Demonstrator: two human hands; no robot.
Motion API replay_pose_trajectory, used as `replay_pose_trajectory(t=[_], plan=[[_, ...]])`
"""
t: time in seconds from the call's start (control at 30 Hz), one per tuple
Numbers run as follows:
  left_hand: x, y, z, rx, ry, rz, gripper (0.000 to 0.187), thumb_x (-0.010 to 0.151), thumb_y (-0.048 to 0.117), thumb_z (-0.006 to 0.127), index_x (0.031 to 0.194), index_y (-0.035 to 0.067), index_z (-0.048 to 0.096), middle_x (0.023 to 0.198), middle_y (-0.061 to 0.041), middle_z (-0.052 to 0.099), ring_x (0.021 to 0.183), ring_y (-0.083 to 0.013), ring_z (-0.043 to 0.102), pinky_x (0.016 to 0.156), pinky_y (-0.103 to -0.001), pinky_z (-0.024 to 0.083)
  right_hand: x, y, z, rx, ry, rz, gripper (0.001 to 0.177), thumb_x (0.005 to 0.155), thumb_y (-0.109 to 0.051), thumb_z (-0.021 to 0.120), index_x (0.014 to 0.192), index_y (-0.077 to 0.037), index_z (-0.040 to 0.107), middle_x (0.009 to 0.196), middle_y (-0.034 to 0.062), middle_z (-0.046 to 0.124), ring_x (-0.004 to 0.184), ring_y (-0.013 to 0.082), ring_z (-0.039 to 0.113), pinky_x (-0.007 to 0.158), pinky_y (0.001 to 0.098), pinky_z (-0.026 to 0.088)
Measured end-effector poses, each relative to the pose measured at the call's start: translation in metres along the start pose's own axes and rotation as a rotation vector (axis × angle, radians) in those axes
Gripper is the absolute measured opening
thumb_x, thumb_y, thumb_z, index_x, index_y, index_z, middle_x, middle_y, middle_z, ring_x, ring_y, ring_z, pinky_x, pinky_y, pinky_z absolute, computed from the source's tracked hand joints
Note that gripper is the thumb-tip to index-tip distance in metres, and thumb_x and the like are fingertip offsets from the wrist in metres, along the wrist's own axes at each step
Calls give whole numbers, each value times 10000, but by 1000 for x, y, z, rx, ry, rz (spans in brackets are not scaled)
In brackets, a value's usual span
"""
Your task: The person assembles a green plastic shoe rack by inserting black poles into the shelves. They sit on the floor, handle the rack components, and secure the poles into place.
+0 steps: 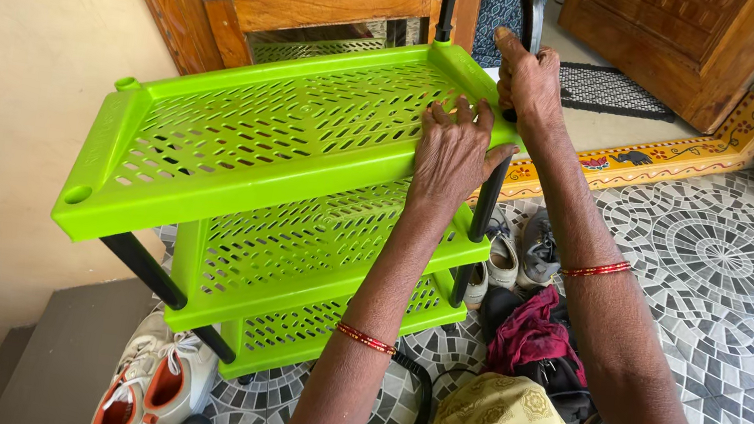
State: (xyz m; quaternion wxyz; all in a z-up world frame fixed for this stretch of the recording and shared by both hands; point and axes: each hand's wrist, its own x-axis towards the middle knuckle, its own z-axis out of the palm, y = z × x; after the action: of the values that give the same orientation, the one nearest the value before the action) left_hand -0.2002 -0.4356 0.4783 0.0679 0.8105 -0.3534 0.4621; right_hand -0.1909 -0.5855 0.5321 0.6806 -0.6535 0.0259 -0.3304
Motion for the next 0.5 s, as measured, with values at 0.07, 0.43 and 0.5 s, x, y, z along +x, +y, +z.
replay_pose_trajectory(t=[0.07, 0.43, 0.5], plan=[[-1, -1, -1, -38, -54, -4, 797, 879, 737, 549, 1276, 55, 661, 1162, -214, 710, 969, -432, 684, 820, -516, 528, 1, 0, -1, 46, -69, 47, 515, 949, -336, 741, 613, -149, 398, 525, -51, 359, 410, 87, 316, 399, 298, 233], [0, 0, -1, -54, -64, -21, 743, 872, 694, 589, 1273, 73, 665, 1185, -210, 704, 994, -452, 682, 856, -546, 526, -4, 3, 6, -128, 78, -90, 455, 947, -314, 711, 612, -121, 472, 528, -42, 434, 408, 89, 382, 393, 310, 305], [-1, 0, 1, -59, -70, -19, 743, 881, 690, 589, 1282, 69, 662, 1187, -218, 702, 1004, -467, 681, 858, -548, 525, -3, 4, 2, -145, 15, -116, 468, 960, -336, 707, 628, -109, 468, 540, -34, 431, 423, 95, 388, 404, 315, 316]])
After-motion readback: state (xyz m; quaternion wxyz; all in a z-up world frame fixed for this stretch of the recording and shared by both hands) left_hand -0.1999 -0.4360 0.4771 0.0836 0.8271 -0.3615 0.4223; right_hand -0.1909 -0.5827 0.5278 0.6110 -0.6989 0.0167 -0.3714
